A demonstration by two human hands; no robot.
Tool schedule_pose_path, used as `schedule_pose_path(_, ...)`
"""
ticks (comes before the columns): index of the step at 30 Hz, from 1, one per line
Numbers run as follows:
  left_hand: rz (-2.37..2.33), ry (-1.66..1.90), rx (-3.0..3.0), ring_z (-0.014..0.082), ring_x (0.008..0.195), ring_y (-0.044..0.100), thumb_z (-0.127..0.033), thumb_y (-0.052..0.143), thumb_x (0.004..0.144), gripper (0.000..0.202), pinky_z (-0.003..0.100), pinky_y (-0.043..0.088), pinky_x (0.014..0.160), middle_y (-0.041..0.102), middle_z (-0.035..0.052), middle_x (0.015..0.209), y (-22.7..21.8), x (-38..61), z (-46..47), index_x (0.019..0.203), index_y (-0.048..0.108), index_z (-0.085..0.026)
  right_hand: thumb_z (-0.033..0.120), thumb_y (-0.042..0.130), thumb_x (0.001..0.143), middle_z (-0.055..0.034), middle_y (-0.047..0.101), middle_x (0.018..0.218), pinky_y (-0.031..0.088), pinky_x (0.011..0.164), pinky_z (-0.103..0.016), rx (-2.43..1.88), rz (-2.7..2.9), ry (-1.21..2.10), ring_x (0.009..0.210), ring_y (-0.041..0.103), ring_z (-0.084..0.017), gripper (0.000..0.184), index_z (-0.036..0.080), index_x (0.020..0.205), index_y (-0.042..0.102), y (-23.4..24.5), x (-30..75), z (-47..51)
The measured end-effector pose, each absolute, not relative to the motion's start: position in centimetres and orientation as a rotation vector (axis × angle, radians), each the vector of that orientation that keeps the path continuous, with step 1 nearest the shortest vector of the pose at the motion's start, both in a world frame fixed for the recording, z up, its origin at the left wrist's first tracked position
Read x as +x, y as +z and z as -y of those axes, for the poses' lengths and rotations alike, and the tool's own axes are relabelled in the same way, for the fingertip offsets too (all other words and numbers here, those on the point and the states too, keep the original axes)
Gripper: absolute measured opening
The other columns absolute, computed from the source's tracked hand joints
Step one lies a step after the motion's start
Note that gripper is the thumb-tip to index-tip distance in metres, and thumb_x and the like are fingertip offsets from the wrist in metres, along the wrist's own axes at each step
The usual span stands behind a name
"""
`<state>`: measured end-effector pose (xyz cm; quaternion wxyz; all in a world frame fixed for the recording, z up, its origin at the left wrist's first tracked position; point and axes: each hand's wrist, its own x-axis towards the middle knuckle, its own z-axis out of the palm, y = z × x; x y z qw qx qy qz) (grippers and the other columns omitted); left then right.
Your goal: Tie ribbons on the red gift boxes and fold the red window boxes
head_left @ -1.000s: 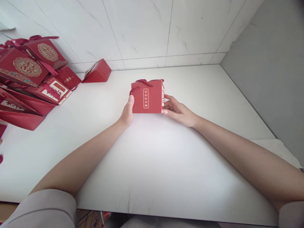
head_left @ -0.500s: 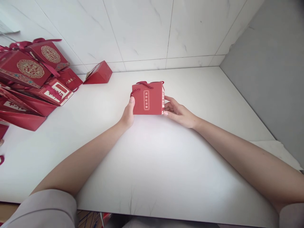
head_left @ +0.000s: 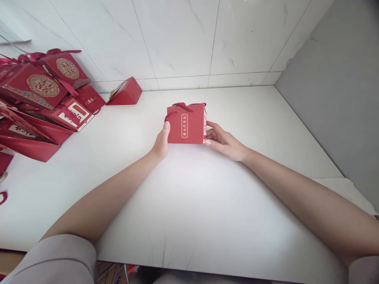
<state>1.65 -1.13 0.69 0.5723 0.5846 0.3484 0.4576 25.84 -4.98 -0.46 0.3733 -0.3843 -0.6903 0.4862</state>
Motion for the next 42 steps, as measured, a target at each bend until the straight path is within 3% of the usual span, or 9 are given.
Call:
schedule_pose_path(20,-0.819,1.077,1.386,0.0310,0.139,0.051,-0.075,0.036,0.092,0.068,0.045,0.042,0.118,0.066,0.0034,0.136,0.70,1.67,1.05,0.128,0.064,-0.025,0.060,0.064,0.090,-0.0105,0.064,0.123,0.046,0.106,-0.047,-0.989,1.772,1.248,0.115,0.062,-0.026,0.079,0.029,0.153,0.029,-0.57,25.94,4.94)
schedule_pose_path(28,-0.851,1.090,1.358,0.0309,0.147,0.040,-0.074,0.035,0.092,0.067,0.047,0.034,0.124,0.067,0.0026,0.133,0.53,1.83,1.05,0.132,0.061,-0.027,0.064,0.063,0.088,-0.0103,0.066,0.121,0.047,0.104,-0.047,-0.987,1.757,1.224,0.114,0.063,-0.027,0.082,0.028,0.153,0.031,-0.45,25.81,5.05)
schedule_pose_path(34,-0.854,1.074,1.332,0.0319,0.145,0.044,-0.073,0.035,0.093,0.066,0.050,0.036,0.122,0.069,0.0026,0.130,0.32,1.71,0.97,0.133,0.061,-0.027,0.064,0.062,0.089,-0.0105,0.066,0.122,0.048,0.104,-0.047,-0.976,1.759,1.221,0.113,0.064,-0.027,0.080,0.028,0.153,0.030,-0.40,25.76,5.11)
schedule_pose_path(42,-0.854,1.082,1.399,0.0298,0.142,0.048,-0.074,0.033,0.093,0.067,0.045,0.038,0.121,0.067,0.0028,0.135,0.67,1.77,1.05,0.131,0.062,-0.026,0.061,0.062,0.090,-0.0103,0.066,0.122,0.048,0.104,-0.047,-0.978,1.771,1.218,0.114,0.063,-0.027,0.077,0.029,0.152,0.031,-0.47,25.82,5.14)
